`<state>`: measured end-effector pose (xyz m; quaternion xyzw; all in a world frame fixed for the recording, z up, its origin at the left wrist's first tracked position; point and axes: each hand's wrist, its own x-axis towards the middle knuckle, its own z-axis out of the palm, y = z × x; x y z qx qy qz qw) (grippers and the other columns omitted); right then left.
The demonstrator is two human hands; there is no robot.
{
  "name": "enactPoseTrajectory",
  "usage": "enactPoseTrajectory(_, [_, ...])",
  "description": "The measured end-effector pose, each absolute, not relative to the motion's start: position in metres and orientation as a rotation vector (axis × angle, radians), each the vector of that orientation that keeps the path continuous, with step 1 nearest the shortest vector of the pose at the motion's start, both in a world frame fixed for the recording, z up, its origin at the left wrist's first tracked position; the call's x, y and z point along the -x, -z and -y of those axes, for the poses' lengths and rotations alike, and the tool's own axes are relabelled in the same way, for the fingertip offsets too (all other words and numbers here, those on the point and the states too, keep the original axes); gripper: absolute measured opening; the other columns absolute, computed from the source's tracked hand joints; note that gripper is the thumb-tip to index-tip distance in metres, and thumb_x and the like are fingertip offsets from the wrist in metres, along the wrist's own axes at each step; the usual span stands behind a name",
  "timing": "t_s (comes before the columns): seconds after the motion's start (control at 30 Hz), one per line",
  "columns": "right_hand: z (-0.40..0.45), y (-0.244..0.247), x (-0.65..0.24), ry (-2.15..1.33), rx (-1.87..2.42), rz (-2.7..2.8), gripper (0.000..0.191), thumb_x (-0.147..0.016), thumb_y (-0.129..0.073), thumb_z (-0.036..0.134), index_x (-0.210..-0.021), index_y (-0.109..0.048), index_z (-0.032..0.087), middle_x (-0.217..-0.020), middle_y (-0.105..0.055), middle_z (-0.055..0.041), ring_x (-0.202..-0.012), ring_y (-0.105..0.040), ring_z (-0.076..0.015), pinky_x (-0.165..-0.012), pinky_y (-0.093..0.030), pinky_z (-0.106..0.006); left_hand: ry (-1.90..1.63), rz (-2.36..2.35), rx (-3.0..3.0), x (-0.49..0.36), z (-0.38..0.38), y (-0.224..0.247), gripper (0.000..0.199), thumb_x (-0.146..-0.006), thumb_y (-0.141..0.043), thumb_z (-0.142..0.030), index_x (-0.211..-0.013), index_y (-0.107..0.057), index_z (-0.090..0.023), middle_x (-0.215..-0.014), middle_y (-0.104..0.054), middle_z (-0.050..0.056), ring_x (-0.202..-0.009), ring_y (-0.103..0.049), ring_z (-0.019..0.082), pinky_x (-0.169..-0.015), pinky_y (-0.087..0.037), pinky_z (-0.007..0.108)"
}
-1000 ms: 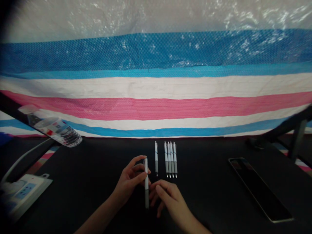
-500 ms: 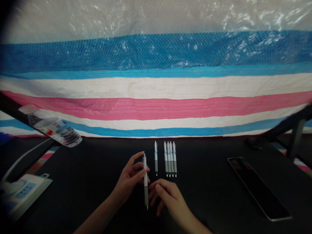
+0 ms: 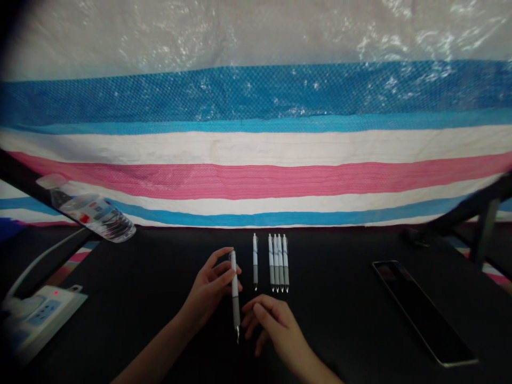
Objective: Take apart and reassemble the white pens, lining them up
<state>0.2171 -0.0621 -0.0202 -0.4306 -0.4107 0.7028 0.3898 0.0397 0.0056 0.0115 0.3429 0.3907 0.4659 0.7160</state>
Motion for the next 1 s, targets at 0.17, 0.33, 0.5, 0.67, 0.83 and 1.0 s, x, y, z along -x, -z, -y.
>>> enactPoseTrajectory(0.17, [0.064,0.024,-0.216,-1.76,1.095,1.037,0.051,-0.088,-0.064,0.062,-0.097,-0.072,0.012,-0.081,-0.069,-0.0089,-0.067,-0.065,-0.0173,-0.045,-0.05,-0.021,-1.041,-0.935,-0.858,-0.037,-0.028,-0.022,0.062,-0.074,-0.084,-0.033,-0.126,-0.051,-0.022,-0.086,-0.071,0.001,-0.061,-0.071,0.017,-0.058,-0.058,0.028])
enactPoseTrajectory(0.33, [0.065,0.026,-0.215,-1.745,1.099,1.077,0.051,-0.088,-0.063,0.062,-0.097,-0.071,0.013,-0.079,-0.068,-0.0077,-0.066,-0.065,-0.0169,-0.046,-0.05,-0.022,-0.966,-1.127,-1.29,-0.042,-0.059,-0.018,0.05,-0.073,-0.079,-0.036,-0.116,-0.058,-0.02,-0.079,-0.067,-0.001,-0.059,-0.07,0.018,-0.056,-0.059,0.031])
enactPoseTrajectory(0.5, [0.066,0.022,-0.213,-1.696,1.114,1.133,0.052,-0.088,-0.062,0.064,-0.096,-0.07,0.013,-0.079,-0.067,-0.0066,-0.064,-0.063,-0.0153,-0.046,-0.049,-0.021,-0.901,-1.209,-1.544,-0.057,-0.076,-0.005,0.042,-0.071,-0.078,-0.03,-0.11,-0.063,-0.021,-0.073,-0.068,-0.002,-0.052,-0.068,0.017,-0.05,-0.051,0.026])
enactPoseTrajectory(0.67, [0.068,0.021,-0.211,-1.701,1.123,1.162,0.054,-0.087,-0.061,0.065,-0.098,-0.069,0.013,-0.079,-0.066,-0.0056,-0.063,-0.062,-0.0144,-0.047,-0.049,-0.021,-0.874,-1.239,-1.602,-0.064,-0.075,0.002,0.042,-0.074,-0.075,-0.029,-0.113,-0.063,-0.02,-0.077,-0.069,-0.001,-0.047,-0.067,0.016,-0.048,-0.047,0.025])
enactPoseTrajectory(0.83, [0.071,0.021,-0.211,-1.657,1.152,1.234,0.05,-0.09,-0.059,0.063,-0.099,-0.069,0.014,-0.08,-0.067,-0.0055,-0.064,-0.062,-0.0156,-0.049,-0.049,-0.022,-0.801,-1.242,-1.566,-0.056,-0.058,0.002,0.036,-0.079,-0.069,-0.033,-0.111,-0.064,-0.019,-0.078,-0.07,0.001,-0.048,-0.069,0.017,-0.047,-0.049,0.025])
enactPoseTrajectory(1.0, [0.063,0.002,-0.228,-1.077,1.331,1.689,0.021,-0.098,-0.053,0.029,-0.103,-0.071,0.019,-0.09,-0.072,-0.0079,-0.08,-0.068,-0.0219,-0.069,-0.056,-0.032,-0.7,-1.174,-1.492,-0.043,-0.031,0.0,0.034,-0.079,-0.068,-0.03,-0.11,-0.064,-0.018,-0.081,-0.073,0.004,-0.053,-0.071,0.019,-0.049,-0.053,0.026])
